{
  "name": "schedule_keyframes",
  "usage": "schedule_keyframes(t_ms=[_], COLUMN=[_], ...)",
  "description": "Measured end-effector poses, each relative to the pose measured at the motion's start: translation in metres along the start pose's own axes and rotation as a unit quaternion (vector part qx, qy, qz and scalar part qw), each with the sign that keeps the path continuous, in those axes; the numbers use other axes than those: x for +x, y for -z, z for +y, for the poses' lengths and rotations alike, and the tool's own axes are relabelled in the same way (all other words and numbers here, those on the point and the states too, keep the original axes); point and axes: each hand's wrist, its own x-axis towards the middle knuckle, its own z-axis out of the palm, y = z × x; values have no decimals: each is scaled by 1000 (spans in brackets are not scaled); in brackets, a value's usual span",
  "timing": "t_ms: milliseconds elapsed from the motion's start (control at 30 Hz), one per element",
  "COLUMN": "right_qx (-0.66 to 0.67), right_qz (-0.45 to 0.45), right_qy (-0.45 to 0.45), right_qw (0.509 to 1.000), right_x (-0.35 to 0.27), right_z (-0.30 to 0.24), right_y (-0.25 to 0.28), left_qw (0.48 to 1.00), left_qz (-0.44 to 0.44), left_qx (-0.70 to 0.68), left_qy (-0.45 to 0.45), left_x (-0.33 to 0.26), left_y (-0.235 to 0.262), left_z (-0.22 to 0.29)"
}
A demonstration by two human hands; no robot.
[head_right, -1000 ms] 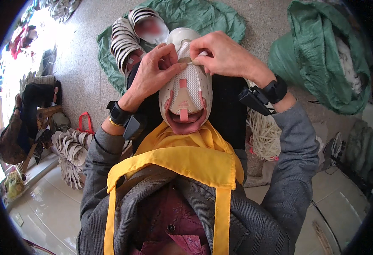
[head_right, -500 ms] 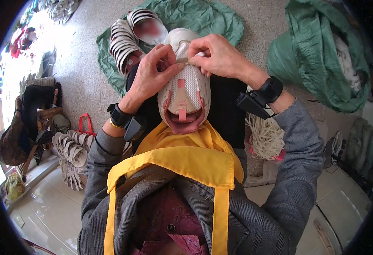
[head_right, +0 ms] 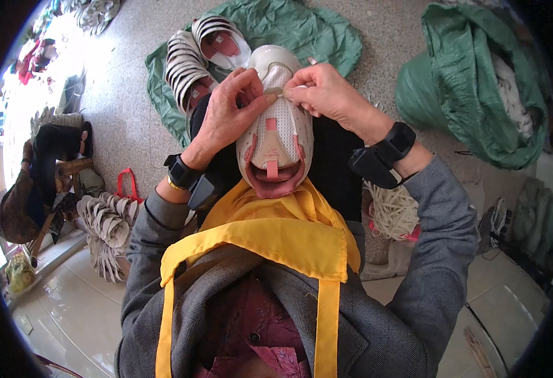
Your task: Sorting shoe components and threading laces into white sneakers.
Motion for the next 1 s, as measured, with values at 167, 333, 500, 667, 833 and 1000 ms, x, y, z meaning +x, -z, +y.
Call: schedule_keyframes(t_ms=[167,333,500,667,833,1000], right_qx=[-38,-269,-229,-85,-196,-178], right_qz=[25,67,68,48,62,76], right_qy=[24,218,154,82,139,130], right_qw=[999,936,959,992,969,973], right_x=[-4,-3,-1,2,-6,-11], right_z=[-3,-7,-4,4,-1,-12], right_y=[-5,-7,-9,-10,-11,-12], left_qw=[1000,1000,1000,1000,1000,1000], left_qz=[-20,3,8,-4,-17,4], left_qx=[-23,-12,-11,-16,-17,-5], left_qy=[-4,-7,-4,-15,-14,8], left_x=[3,-1,-1,1,2,1], left_y=[7,3,0,3,6,0], left_z=[1,0,1,0,0,6])
